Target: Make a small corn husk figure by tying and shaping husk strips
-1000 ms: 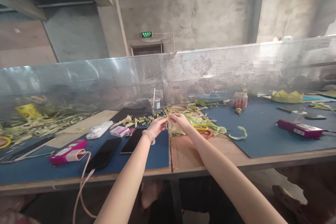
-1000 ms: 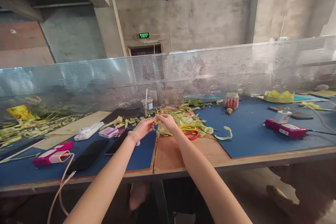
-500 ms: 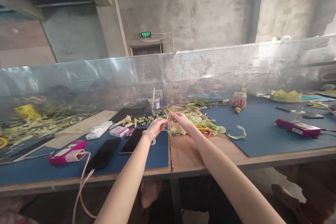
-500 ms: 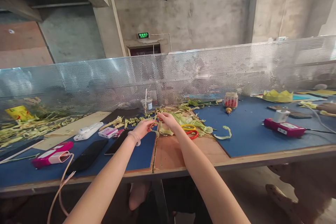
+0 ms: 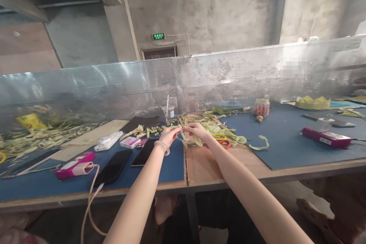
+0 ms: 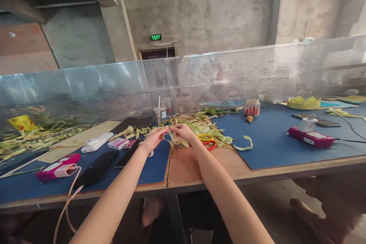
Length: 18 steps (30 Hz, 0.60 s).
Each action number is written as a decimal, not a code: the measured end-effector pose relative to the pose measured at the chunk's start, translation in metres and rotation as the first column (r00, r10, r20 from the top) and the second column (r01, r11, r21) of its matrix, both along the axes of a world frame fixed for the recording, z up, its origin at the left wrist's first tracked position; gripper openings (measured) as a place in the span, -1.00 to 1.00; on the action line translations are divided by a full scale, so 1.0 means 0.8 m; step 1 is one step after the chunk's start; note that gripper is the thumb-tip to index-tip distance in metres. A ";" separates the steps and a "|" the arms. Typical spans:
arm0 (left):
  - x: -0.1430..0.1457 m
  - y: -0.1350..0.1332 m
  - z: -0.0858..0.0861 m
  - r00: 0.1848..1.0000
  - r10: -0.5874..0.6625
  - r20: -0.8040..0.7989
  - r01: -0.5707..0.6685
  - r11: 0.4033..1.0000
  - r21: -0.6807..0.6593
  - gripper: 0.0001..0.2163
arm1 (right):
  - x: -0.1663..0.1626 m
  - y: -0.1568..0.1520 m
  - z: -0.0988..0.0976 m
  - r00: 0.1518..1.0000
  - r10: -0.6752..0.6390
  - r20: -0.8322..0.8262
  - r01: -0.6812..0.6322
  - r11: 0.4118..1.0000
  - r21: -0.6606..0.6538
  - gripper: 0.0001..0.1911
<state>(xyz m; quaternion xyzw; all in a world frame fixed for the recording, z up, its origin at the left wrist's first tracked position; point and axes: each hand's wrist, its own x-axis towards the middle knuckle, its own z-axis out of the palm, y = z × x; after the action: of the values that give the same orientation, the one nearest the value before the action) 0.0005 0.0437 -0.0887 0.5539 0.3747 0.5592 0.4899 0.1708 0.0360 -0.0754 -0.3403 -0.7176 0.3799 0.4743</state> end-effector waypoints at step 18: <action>0.009 -0.006 0.004 0.996 -0.011 0.090 0.020 0.994 -0.105 -0.82 | -0.022 0.019 -0.014 0.977 -0.211 0.024 0.202 0.959 0.199 -0.75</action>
<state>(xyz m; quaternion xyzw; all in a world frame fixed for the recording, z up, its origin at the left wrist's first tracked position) 0.0078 0.0389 -0.0852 0.5047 0.3773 0.5589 0.5390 0.1530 0.0509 -0.0866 -0.3736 -0.7223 0.2484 0.5263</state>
